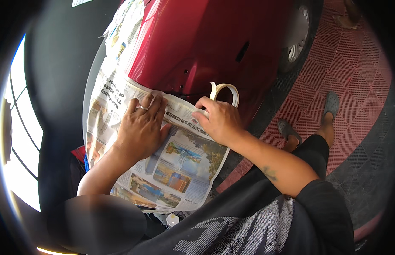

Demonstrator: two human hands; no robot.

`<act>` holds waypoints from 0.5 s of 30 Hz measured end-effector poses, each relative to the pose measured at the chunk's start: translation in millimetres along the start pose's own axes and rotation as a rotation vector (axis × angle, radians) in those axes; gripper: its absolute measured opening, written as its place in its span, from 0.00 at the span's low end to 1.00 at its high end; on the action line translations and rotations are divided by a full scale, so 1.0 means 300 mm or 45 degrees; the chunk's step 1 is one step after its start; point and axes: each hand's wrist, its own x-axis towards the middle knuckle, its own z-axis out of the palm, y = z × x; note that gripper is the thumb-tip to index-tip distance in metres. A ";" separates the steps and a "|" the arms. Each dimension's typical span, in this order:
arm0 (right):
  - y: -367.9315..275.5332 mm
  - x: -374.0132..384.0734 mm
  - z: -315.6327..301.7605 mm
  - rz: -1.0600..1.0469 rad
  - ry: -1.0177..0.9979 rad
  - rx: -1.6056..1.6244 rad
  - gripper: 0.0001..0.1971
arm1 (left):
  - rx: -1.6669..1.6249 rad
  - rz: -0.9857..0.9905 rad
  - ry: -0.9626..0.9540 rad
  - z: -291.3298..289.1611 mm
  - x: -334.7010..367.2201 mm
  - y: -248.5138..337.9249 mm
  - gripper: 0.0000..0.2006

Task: The person tapes newspaper sheets onto the rear window and trunk of a red car using masking tape. Another person polishes the car's side panel nearby.

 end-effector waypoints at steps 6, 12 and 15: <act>-0.025 0.013 -0.003 -0.004 0.054 -0.088 0.12 | -0.065 0.067 0.001 0.002 -0.010 -0.021 0.31; -0.025 0.003 0.041 -0.126 0.232 -0.252 0.12 | -0.089 0.216 0.000 0.008 0.001 -0.036 0.30; -0.045 0.008 0.047 -0.111 0.255 -0.294 0.13 | -0.130 0.262 -0.014 0.023 -0.003 -0.057 0.30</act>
